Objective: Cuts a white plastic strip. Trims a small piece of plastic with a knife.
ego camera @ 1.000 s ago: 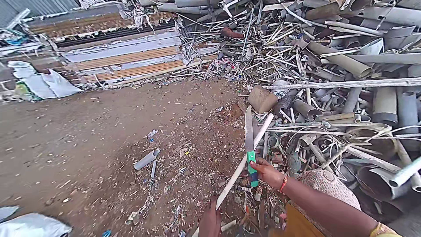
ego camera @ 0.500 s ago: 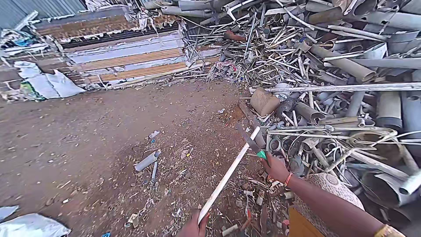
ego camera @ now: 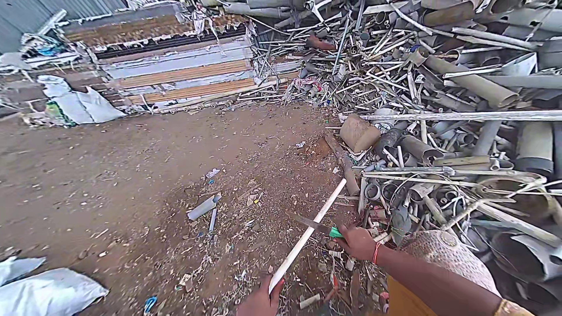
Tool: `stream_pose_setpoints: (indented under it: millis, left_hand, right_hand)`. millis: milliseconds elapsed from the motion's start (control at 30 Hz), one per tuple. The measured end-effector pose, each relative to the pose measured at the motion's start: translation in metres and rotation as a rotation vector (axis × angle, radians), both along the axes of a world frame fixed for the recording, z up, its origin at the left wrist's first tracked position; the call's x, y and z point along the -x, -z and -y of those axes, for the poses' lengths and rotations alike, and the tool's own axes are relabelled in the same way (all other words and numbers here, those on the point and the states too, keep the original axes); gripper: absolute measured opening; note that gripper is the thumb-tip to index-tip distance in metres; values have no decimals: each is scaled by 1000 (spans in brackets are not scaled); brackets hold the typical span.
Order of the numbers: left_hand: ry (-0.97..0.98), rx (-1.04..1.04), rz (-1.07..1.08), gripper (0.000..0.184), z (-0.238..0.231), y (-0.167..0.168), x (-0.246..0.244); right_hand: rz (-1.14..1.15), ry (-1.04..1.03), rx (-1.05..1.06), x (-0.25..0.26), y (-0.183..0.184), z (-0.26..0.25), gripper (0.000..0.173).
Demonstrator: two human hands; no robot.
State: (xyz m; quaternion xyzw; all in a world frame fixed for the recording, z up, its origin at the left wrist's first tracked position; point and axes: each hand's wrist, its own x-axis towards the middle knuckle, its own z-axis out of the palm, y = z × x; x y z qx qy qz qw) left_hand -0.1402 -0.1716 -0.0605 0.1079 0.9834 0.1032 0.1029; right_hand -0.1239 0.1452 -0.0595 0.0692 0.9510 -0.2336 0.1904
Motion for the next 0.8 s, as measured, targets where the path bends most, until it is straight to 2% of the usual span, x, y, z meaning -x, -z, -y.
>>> stream_pose_setpoints:
  millis: [33,167,200,367,533,700,800]
  left_hand:
    - [0,1,4,47,1,-1,0]
    - [-6,-23,-4,45,5,-8,-4]
    - [-4,-20,-8,45,5,-7,-5]
    - [-41,10,-34,47,-3,-1,-8]
    - [31,-6,-255,42,1,7,-13]
    - [20,18,-195,42,-5,12,-14]
    - [22,-2,-214,40,-7,13,-15]
  right_hand:
    - [2,28,-17,4,-2,-1,51]
    - [-61,403,22,28,-4,-48,53]
    - [-58,424,18,28,-2,-51,53]
    - [4,113,-62,6,-7,-4,51]
    - [0,356,-23,26,-5,-44,52]
    - [36,64,1,3,9,-19,53]
    - [13,234,34,16,13,-38,53]
